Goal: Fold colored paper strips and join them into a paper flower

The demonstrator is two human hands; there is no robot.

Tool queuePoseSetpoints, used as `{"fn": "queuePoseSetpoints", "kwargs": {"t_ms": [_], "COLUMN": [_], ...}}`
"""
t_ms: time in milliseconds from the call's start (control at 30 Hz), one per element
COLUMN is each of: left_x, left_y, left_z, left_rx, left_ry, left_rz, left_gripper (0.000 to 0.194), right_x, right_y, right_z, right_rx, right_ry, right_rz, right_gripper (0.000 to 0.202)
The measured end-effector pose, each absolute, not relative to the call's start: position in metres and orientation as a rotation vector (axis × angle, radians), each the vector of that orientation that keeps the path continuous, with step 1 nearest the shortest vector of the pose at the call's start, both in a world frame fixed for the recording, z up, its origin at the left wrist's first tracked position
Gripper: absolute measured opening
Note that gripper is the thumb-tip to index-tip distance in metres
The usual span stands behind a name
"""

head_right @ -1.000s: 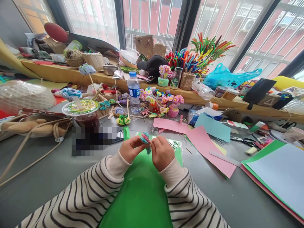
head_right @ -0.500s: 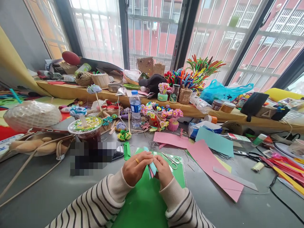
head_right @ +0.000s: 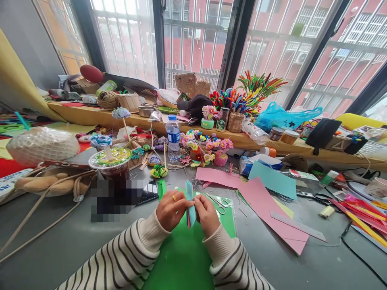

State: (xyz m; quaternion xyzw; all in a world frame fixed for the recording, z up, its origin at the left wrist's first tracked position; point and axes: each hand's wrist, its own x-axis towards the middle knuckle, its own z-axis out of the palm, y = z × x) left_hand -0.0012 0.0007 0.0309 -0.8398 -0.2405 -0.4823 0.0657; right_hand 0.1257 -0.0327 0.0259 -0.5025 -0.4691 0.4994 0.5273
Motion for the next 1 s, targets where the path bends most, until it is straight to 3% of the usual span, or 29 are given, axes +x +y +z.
{"fn": "queuePoseSetpoints", "kwargs": {"t_ms": [367,567,800,1000], "left_x": [-0.001,0.004,0.008,0.007], "left_y": [-0.007,-0.009,-0.002,0.000], "left_z": [0.033,0.033,0.029,0.030], "left_rx": [-3.054,-3.121,-3.025,-3.263], "left_ry": [-0.761,-1.253,-1.959,-1.856], "left_rz": [-1.712,-1.887,-2.656,-2.557], "left_gripper": [0.026,0.012,0.052,0.033], "right_x": [0.131,0.129,0.130,0.133], "right_y": [-0.035,-0.038,-0.040,-0.044], "right_z": [0.026,0.029,0.030,0.035], "right_rx": [-1.247,-1.350,-1.395,-1.387], "right_ry": [-1.175,-1.425,-1.711,-1.858], "right_rz": [0.910,0.457,-0.032,-0.454], "right_gripper": [0.029,0.023,0.021,0.022]}}
